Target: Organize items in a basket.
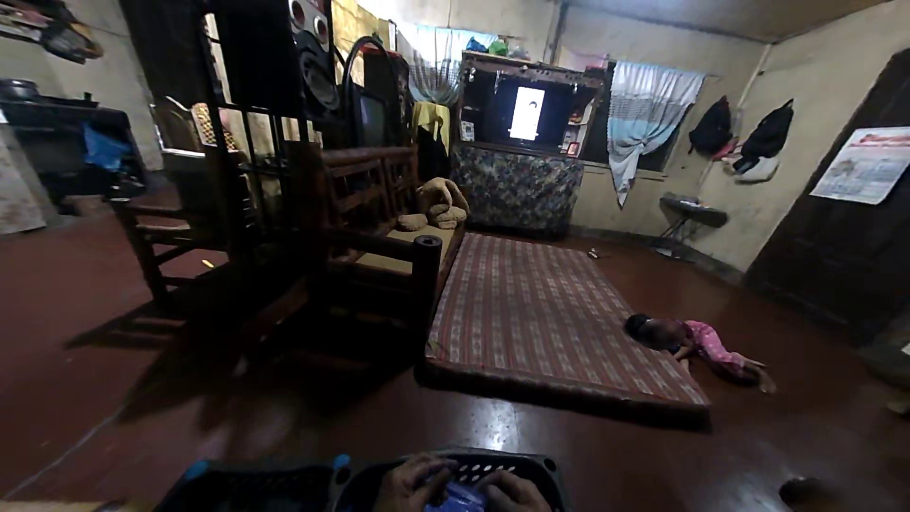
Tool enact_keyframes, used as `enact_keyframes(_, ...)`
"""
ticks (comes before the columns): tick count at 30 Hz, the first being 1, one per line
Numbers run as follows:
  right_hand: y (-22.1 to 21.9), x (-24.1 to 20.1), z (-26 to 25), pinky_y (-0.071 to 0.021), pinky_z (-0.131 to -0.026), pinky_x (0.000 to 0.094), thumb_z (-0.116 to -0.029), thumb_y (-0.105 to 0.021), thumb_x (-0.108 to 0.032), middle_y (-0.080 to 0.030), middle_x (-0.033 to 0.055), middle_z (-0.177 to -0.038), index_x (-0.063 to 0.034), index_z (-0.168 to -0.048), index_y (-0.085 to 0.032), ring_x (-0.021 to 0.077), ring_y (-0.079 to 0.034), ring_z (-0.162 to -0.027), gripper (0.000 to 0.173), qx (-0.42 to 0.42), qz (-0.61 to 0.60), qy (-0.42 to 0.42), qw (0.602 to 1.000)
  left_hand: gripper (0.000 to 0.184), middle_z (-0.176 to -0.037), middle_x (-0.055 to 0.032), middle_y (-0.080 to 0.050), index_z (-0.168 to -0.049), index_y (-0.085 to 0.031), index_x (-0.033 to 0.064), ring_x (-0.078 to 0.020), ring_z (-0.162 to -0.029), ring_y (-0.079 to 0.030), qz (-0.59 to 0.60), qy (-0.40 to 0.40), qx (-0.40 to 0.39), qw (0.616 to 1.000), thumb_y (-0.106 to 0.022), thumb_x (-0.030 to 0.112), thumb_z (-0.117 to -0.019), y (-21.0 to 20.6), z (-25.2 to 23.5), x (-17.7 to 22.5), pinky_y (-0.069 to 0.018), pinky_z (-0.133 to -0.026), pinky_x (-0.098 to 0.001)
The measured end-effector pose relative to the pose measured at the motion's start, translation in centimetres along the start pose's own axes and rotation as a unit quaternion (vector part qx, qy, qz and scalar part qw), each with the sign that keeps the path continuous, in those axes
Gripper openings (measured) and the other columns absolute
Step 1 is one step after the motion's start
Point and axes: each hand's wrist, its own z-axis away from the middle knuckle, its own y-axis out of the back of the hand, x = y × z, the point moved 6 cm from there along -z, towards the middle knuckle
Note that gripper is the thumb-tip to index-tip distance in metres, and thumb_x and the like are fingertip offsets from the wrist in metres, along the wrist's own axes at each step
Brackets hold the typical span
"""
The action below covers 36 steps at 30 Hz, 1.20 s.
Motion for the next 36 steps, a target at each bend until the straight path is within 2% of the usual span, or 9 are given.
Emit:
enact_keyframes(4,1.4,1.1,-0.4,-0.0469,-0.056,0.0189,-0.1066,-0.044,-0.007,-0.061,-0.0034,-0.077,0.0017,-0.11,-0.062,0.0011,-0.053,-0.058,0.02,0.124,-0.115,-0.022,0.985,0.02,-0.103,-0.0257,-0.072,-0.107,-0.076,-0.0079,-0.0323,-0.09,-0.072,-0.17,-0.138,-0.045,0.975,-0.061,0.0,-0.0959,-0.7,0.3,0.6,-0.0582,-0.087,-0.0424)
enact_keyframes(7,1.8,1.9,-0.6,-0.0571,-0.073,0.0254,-0.1058,-0.045,-0.001,-0.069,0.0017,-0.087,0.0014,-0.118,-0.057,0.0079,-0.067,-0.074,0.017,0.189,-0.231,-0.039,0.954,0.02,-0.103,-0.0281,-0.072,-0.107,-0.076,-0.0083,-0.0413,-0.094,-0.072,-0.22,-0.191,-0.136,0.947,-0.06,-0.004,-0.0954,-2.3,1.2,1.2,-0.0574,-0.088,-0.0511)
enact_keyframes(10,0.8,1.7,-0.5,-0.0598,-0.084,0.0313,-0.1007,-0.048,0.008,-0.072,0.009,-0.099,0.0077,-0.12,-0.057,0.014,-0.072,-0.087,0.022,0.189,-0.201,-0.012,0.961,0.02,-0.104,-0.0269,-0.072,-0.109,-0.074,-0.0082,-0.0403,-0.095,-0.072,-0.219,-0.22,-0.166,0.936,-0.058,-0.001,-0.0989,-3.2,1.7,1.9,-0.0581,-0.088,-0.0512)
enact_keyframes(13,-0.7,0.9,-0.3,-0.0549,-0.092,0.0321,-0.0964,-0.054,0.005,-0.071,0.0171,-0.109,0.0128,-0.118,-0.064,0.0141,-0.068,-0.097,0.026,0.117,0.013,0.052,0.992,0.019,-0.102,-0.0241,-0.074,-0.108,-0.074,-0.0082,-0.0347,-0.093,-0.074,-0.19,-0.234,-0.085,0.95,-0.061,-0.004,-0.0947,-2.5,1.3,2.0,-0.059,-0.087,-0.0451)
enact_keyframes(16,-2.3,0.1,-0.3,-0.0539,-0.09,0.0372,-0.1035,-0.052,-0.008,-0.071,0.019,-0.099,0.0121,-0.113,-0.068,0.0171,-0.068,-0.092,0.027,0.068,0.109,0.051,0.99,0.016,-0.097,-0.0217,-0.074,-0.103,-0.074,-0.0101,-0.0259,-0.087,-0.073,-0.135,-0.185,-0.011,0.973,-0.066,-0.006,-0.089,-1.1,0.6,1.8,-0.0596,-0.084,-0.0368)
enact_keyframes(22,-3.0,-0.2,-0.4,-0.0578,-0.083,0.0346,-0.1021,-0.052,-0.004,-0.071,0.0156,-0.088,0.0146,-0.108,-0.064,0.0156,-0.07,-0.08,0.022,0.068,0.084,0.067,0.992,0.018,-0.1,-0.0192,-0.073,-0.106,-0.072,-0.0089,-0.0182,-0.09,-0.071,-0.064,-0.074,0.004,0.995,-0.067,0.001,-0.0919,-0.9,0.5,0.6,-0.0583,-0.085,-0.032)
enact_keyframes(26,-2.4,0.4,-0.5,-0.0593,-0.081,0.0336,-0.1022,-0.051,-0.004,-0.069,0.0131,-0.092,0.0128,-0.11,-0.064,0.0129,-0.068,-0.08,0.022,0.103,0.025,0.073,0.992,0.044,-0.121,-0.0217,-0.069,-0.133,-0.059,-0.0109,-0.0214,-0.109,-0.068,0.0,0.058,-0.108,0.992,-0.07,0.004,-0.093,-1.8,0.5,-0.2,-0.0536,-0.099,-0.0355)
enact_keyframes(29,-2.4,0.5,-0.6,-0.0588,-0.081,0.031,-0.1008,-0.053,-0.003,-0.069,0.0072,-0.092,0.0095,-0.109,-0.064,0.0092,-0.068,-0.082,0.018,0.089,-0.017,0.072,0.993,0.046,-0.116,-0.0141,-0.069,-0.133,-0.056,-0.011,-0.0091,-0.098,-0.068,0.053,0.08,-0.123,0.988,-0.07,-0.003,-0.0901,-2.2,0.7,-0.6,-0.0552,-0.091,-0.026)
enact_keyframes(36,-1.9,0.6,-0.6,-0.055,-0.078,0.0263,-0.1,-0.053,-0.002,-0.065,0.001,-0.085,0.0054,-0.102,-0.064,0.0046,-0.063,-0.078,0.013,0.106,-0.053,0.044,0.992,0.023,-0.107,-0.0266,-0.07,-0.109,-0.07,-0.0125,-0.0333,-0.095,-0.07,-0.134,-0.045,-0.096,0.985,-0.069,0.002,-0.0912,-1.9,0.4,0.0,-0.0559,-0.09,-0.0462)
